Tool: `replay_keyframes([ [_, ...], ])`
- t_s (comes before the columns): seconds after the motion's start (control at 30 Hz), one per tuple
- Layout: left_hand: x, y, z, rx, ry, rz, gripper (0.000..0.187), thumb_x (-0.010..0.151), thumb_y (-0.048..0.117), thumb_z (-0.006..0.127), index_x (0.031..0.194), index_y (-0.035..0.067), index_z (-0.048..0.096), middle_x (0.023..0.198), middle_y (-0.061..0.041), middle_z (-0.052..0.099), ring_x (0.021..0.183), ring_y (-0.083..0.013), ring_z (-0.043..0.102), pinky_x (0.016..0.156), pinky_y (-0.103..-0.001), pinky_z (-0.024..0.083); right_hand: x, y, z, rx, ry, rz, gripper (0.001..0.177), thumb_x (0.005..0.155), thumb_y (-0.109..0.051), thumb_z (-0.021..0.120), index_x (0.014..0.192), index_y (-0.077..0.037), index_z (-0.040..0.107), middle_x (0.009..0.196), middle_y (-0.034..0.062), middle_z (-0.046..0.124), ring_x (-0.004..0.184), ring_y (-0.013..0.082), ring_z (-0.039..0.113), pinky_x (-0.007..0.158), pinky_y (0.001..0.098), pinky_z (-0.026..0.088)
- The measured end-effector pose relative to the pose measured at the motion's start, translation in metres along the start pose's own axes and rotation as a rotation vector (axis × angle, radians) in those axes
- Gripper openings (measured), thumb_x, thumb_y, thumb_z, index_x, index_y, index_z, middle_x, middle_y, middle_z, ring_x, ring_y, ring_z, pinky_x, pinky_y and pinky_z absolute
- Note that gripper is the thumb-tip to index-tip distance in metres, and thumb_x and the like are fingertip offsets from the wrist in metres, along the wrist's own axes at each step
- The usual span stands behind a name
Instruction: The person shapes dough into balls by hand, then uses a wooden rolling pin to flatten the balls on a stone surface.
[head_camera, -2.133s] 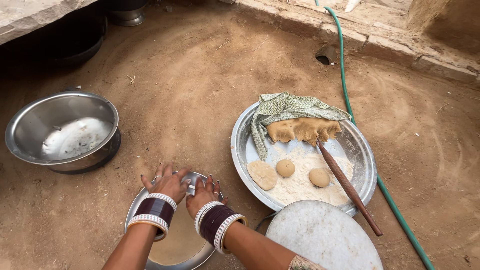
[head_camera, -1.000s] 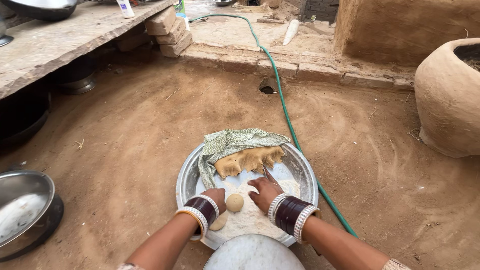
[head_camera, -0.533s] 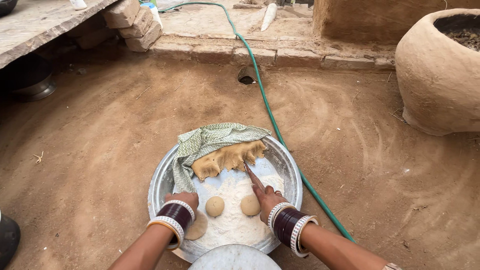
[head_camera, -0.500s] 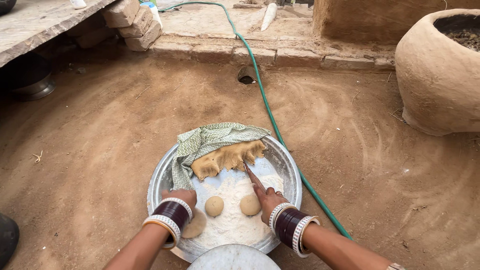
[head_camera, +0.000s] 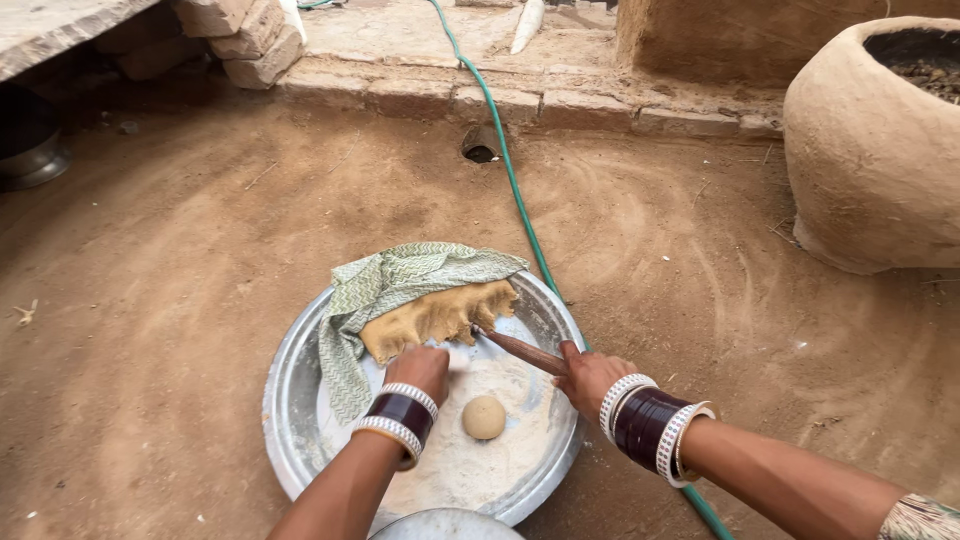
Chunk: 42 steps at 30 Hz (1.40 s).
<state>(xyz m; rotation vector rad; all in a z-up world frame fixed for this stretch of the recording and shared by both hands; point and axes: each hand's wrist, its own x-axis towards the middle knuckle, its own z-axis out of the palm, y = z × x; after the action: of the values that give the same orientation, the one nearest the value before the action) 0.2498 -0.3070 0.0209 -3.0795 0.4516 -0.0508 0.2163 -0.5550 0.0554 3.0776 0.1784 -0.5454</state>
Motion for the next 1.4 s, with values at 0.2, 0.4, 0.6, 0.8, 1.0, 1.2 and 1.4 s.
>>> replay_keyframes([
  [0.2, 0.010, -0.011, 0.040, -0.353, -0.383, -0.271, 0.031, 0.102, 0.019, 0.052, 0.123, 0.010, 0.073, 0.119, -0.020, 0.075, 0.110, -0.0334, 0.073, 0.099, -0.042, 0.056, 0.001, 0.058, 0.005, -0.002, 0.081, -0.021, 0.042, 0.102, -0.046, 0.053, 0.125, -0.011, 0.049, 0.095, 0.0071, 0.061, 0.064, 0.0216, 0.067, 0.058, 0.0363, 0.059],
  [0.4, 0.031, -0.002, 0.088, -0.242, -0.265, -0.110, 0.076, 0.081, 0.005, 0.061, 0.153, 0.019, 0.039, 0.162, -0.023, 0.025, 0.146, -0.0409, 0.032, 0.111, -0.056, 0.023, 0.023, 0.062, 0.033, 0.011, 0.377, -0.222, 0.039, 0.094, -0.033, 0.056, 0.126, -0.010, 0.055, 0.096, 0.0095, 0.068, 0.052, 0.0191, 0.062, 0.045, 0.0335, 0.057],
  [0.6, 0.022, -0.002, 0.022, -0.196, -0.341, -0.173, 0.061, 0.085, 0.014, 0.068, 0.144, 0.021, 0.053, 0.141, -0.017, 0.056, 0.127, -0.0353, 0.058, 0.113, -0.051, 0.038, 0.023, 0.009, 0.019, 0.079, 0.128, -0.041, 0.044, 0.101, -0.052, 0.052, 0.133, -0.022, 0.054, 0.099, 0.0077, 0.074, 0.071, 0.0197, 0.069, 0.060, 0.0362, 0.058],
  [0.8, -0.011, 0.004, 0.019, -0.073, 0.001, -0.057, 0.043, 0.083, 0.007, 0.071, 0.123, 0.023, 0.073, 0.111, -0.013, 0.071, 0.092, -0.0262, 0.073, 0.105, -0.049, 0.040, 0.026, 0.006, 0.027, 0.149, 0.220, -0.111, 0.044, 0.097, -0.040, 0.059, 0.136, -0.020, 0.051, 0.103, 0.0084, 0.072, 0.075, 0.0214, 0.072, 0.064, 0.0353, 0.061],
  [1.0, -0.025, -0.033, 0.019, -0.693, 0.052, -0.397, 0.032, 0.081, 0.020, 0.085, 0.110, 0.012, 0.075, 0.107, -0.013, 0.075, 0.101, -0.0270, 0.069, 0.107, -0.048, 0.038, 0.007, 0.009, -0.012, 0.064, 0.196, -0.124, 0.050, 0.098, -0.035, 0.056, 0.146, -0.029, 0.043, 0.124, 0.0064, 0.062, 0.079, 0.0251, 0.073, 0.067, 0.0382, 0.063],
  [1.2, -0.077, -0.052, -0.059, -1.710, -0.200, -0.516, 0.025, 0.079, 0.006, 0.077, 0.104, 0.003, 0.072, 0.093, -0.010, 0.078, 0.081, -0.0201, 0.077, 0.075, -0.037, 0.064, -0.038, 0.015, -0.071, -0.142, 0.185, -0.441, 0.054, 0.094, -0.045, 0.058, 0.146, -0.038, 0.049, 0.108, 0.0057, 0.069, 0.087, 0.0250, 0.071, 0.072, 0.0404, 0.059],
  [1.4, -0.208, 0.012, -0.119, -0.583, -0.023, -0.014, 0.020, 0.086, 0.014, 0.071, 0.104, 0.010, 0.076, 0.088, -0.017, 0.075, 0.090, -0.0345, 0.073, 0.084, -0.046, 0.056, -0.100, -0.014, -0.096, -0.111, 0.002, -0.200, 0.056, 0.097, -0.056, 0.051, 0.151, -0.044, 0.041, 0.102, -0.0008, 0.074, 0.074, 0.0198, 0.072, 0.069, 0.0342, 0.060],
])
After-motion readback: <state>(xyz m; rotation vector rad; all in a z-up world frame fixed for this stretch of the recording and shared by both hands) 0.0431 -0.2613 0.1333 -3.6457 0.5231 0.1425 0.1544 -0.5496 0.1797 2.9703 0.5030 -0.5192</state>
